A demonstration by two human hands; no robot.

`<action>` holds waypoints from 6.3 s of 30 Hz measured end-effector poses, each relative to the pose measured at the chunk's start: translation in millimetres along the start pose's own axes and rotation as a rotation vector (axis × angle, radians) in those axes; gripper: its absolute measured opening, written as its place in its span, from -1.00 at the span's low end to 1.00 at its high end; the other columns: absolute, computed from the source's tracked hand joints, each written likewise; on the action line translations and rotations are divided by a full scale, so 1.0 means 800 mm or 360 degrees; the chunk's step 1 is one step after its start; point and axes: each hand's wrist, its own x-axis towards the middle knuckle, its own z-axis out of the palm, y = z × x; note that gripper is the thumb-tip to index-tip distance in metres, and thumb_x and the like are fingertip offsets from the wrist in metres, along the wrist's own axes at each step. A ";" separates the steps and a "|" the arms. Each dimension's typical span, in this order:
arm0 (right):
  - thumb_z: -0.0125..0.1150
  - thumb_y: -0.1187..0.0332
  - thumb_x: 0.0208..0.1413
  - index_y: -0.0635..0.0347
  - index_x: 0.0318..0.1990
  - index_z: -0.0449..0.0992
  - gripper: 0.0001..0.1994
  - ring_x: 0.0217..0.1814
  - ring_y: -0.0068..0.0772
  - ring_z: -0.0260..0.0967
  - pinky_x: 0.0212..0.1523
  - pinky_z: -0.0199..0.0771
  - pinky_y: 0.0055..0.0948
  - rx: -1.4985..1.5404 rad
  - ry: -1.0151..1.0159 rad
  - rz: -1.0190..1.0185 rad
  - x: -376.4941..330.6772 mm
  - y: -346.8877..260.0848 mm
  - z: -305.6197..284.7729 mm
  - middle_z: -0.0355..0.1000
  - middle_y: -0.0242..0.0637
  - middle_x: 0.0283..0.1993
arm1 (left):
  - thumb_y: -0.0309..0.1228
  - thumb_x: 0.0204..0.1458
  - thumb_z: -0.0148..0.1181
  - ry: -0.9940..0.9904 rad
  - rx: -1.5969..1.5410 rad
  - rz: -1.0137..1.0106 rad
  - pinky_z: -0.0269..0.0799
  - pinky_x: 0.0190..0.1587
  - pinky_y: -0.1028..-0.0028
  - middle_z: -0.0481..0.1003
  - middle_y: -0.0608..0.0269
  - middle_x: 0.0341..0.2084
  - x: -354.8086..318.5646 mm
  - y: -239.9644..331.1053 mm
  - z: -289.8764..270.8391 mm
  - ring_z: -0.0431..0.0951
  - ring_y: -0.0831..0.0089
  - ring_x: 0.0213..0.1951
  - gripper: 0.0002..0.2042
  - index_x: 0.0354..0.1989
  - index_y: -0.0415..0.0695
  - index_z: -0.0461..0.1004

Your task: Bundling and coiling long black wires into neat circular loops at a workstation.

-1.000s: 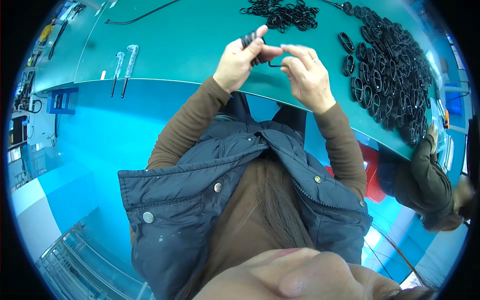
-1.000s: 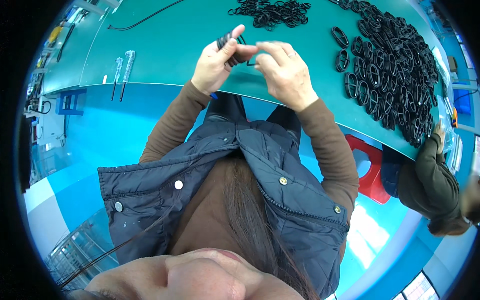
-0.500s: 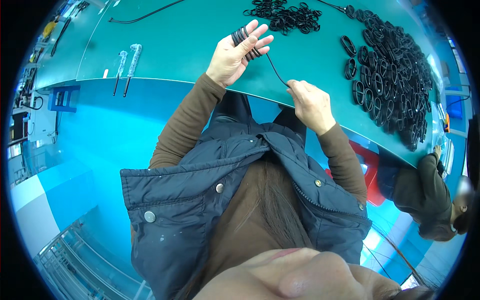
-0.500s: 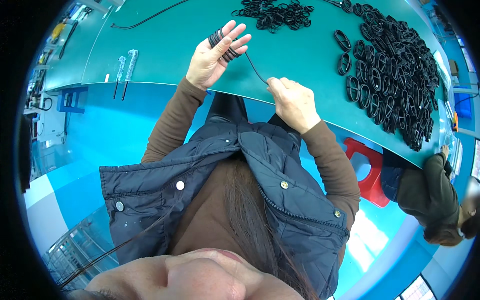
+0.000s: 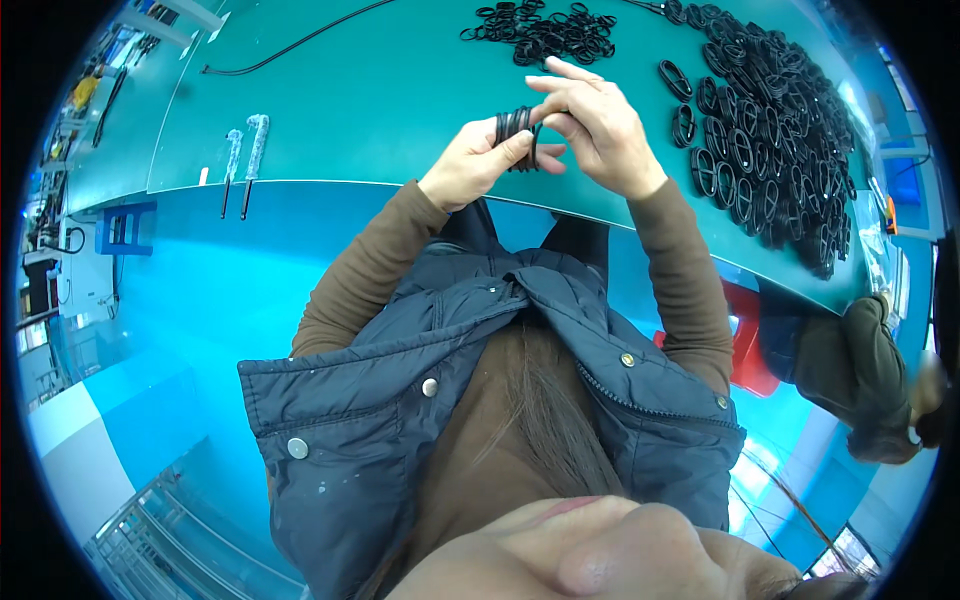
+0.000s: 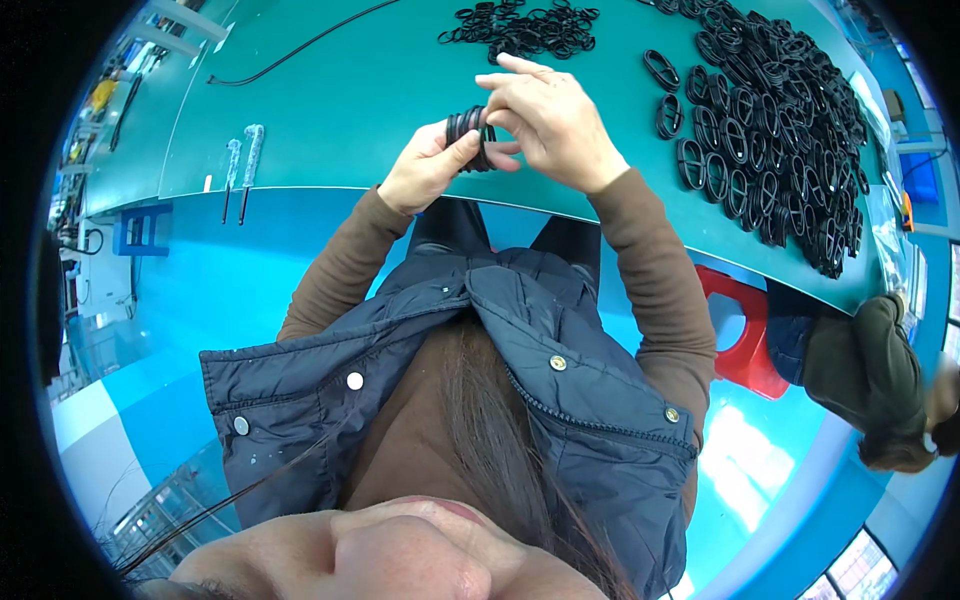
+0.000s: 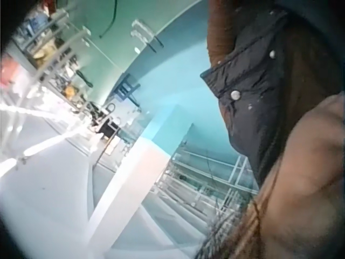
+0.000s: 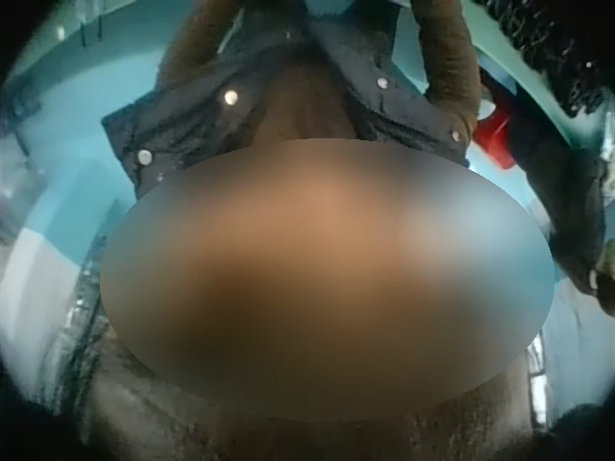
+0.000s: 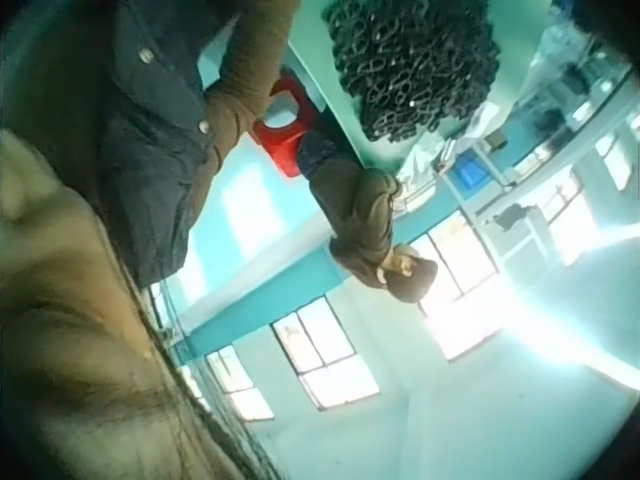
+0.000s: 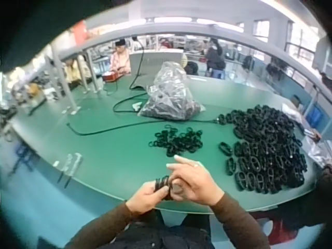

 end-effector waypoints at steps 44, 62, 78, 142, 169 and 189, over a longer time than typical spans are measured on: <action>0.21 0.13 0.13 0.32 -0.14 0.45 -0.63 -0.37 -0.48 0.40 -0.41 0.44 -0.65 0.1745 -0.0139 0.1519 -0.015 -0.007 0.023 0.43 -0.20 -0.34 | -0.47 0.15 0.13 0.0144 0.0583 -0.0120 0.48 -0.12 0.58 0.52 0.16 -0.25 0.003 0.030 0.000 0.52 0.48 -0.24 -0.80 -0.10 -0.29 0.48; 0.16 0.32 0.11 0.22 0.04 0.44 -0.65 -0.34 -0.38 0.43 -0.37 0.48 -0.51 0.1808 -0.0011 0.0795 -0.015 -0.026 0.003 0.44 -0.17 -0.26 | -0.39 0.23 -0.01 -0.0316 0.0263 -0.0054 0.47 -0.22 0.56 0.52 0.16 -0.34 -0.003 0.026 0.012 0.49 0.48 -0.35 -0.79 -0.20 -0.28 0.47; 0.24 0.61 -0.17 0.16 -0.18 0.58 -0.69 -0.46 -0.47 0.43 -0.49 0.45 -0.58 -0.0135 0.0190 0.0357 -0.017 -0.032 0.008 0.52 -0.37 -0.31 | -0.43 0.20 -0.02 -0.0248 0.0067 -0.0220 0.52 -0.19 0.52 0.54 0.14 -0.36 -0.007 0.010 0.022 0.54 0.44 -0.32 -0.82 -0.22 -0.28 0.47; 0.20 0.32 0.02 0.25 0.02 0.41 -0.61 -0.38 -0.39 0.45 -0.36 0.44 -0.48 0.0722 -0.0284 0.0769 -0.026 -0.025 -0.052 0.52 -0.19 -0.30 | -0.41 0.20 0.03 -0.0164 0.0375 -0.0259 0.34 -0.14 0.61 0.53 0.29 -0.35 -0.014 0.014 0.035 0.44 0.57 -0.30 -0.83 -0.21 -0.22 0.50; -0.08 0.53 0.14 0.24 -0.23 0.30 -0.93 -0.47 -0.38 0.40 -0.48 0.37 -0.46 0.1083 -0.0713 0.0688 -0.035 -0.019 -0.015 0.38 -0.27 -0.47 | -0.30 0.25 -0.02 -0.0248 -0.0171 -0.0391 0.40 -0.22 0.58 0.52 0.17 -0.33 -0.016 0.027 0.009 0.45 0.52 -0.32 -0.74 -0.17 -0.25 0.50; 0.13 0.40 0.08 0.22 -0.05 0.34 -0.72 -0.36 -0.11 0.47 -0.40 0.42 -0.26 0.0368 -0.0605 0.0739 -0.077 -0.034 -0.064 0.49 -0.12 -0.24 | -0.35 0.26 -0.09 -0.0524 -0.0096 -0.0622 0.50 -0.19 0.55 0.56 0.00 -0.28 -0.011 0.019 0.028 0.60 0.36 -0.27 -0.72 -0.18 -0.33 0.47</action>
